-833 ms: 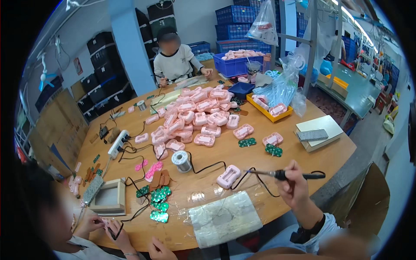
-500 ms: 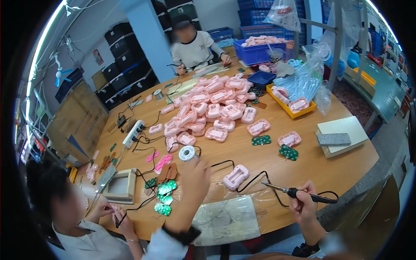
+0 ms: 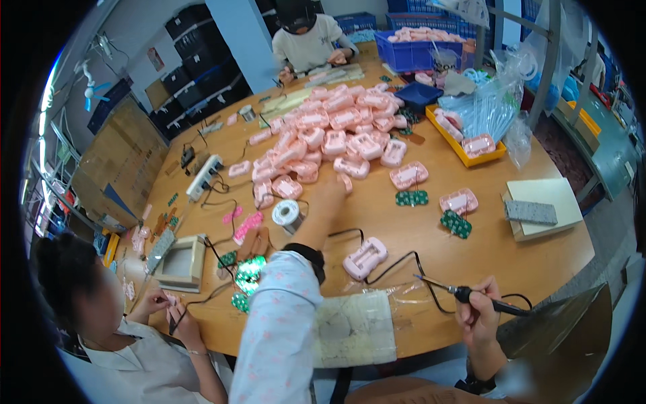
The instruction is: The person uses a soldering iron to attach wires to small pink plastic housings on a workbench. They repeatedly pick up a housing, apply solder to contact points, and place the finished unit aside. Another person works nearby on similar items.
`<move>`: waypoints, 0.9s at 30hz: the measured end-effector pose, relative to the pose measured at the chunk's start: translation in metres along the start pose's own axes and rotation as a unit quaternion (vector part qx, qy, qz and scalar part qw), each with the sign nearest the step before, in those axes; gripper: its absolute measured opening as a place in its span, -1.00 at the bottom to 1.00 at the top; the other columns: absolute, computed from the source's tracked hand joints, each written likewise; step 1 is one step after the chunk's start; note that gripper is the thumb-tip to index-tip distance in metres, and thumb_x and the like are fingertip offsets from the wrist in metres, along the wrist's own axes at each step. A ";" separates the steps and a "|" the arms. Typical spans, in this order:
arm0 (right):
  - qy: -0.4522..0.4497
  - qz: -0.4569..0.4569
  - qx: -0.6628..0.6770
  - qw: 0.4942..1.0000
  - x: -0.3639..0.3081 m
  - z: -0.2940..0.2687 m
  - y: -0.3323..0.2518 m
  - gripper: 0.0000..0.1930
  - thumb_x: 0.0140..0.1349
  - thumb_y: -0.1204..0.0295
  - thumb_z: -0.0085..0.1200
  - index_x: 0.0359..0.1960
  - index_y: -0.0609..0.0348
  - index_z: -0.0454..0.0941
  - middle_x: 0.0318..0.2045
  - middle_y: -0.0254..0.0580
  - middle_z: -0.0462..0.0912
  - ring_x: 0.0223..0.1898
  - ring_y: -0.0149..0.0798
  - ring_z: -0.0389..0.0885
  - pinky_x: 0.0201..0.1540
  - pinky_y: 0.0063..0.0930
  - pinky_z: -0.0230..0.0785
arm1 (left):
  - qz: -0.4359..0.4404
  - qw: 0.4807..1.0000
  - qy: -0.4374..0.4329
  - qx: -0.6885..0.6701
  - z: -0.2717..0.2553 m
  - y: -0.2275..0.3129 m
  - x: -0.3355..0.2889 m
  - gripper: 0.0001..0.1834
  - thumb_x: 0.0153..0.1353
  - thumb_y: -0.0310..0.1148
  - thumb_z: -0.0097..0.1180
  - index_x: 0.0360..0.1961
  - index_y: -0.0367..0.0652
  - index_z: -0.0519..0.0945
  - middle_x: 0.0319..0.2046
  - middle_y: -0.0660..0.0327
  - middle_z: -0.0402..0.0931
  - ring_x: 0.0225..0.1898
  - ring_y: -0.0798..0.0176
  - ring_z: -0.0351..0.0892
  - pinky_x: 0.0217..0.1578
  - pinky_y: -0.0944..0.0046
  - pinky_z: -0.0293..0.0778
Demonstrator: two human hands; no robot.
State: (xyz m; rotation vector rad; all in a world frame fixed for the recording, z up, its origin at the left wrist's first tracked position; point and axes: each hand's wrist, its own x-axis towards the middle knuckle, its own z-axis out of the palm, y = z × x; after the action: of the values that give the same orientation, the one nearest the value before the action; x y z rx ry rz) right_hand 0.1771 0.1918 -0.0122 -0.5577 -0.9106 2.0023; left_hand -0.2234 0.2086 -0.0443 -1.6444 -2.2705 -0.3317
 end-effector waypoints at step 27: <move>-0.088 0.134 0.150 0.976 -0.005 0.007 -0.001 -0.91 0.26 0.41 -0.04 -0.27 0.04 0.31 -0.74 -0.15 0.41 -0.81 -0.52 0.16 -0.86 -0.71 -0.01 | -0.267 0.910 0.046 -0.314 -0.121 0.117 -0.188 -0.92 0.03 -0.56 0.23 -0.39 -0.23 0.64 -0.45 0.13 0.57 -0.42 0.09 0.54 -0.45 0.21 0.45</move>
State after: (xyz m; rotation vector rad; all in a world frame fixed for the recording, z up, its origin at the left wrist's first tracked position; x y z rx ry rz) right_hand 0.1759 0.1856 -0.0069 -0.3495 -0.6425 2.4105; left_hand -0.0438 0.0357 -0.0047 -1.1420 -2.6678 -1.3573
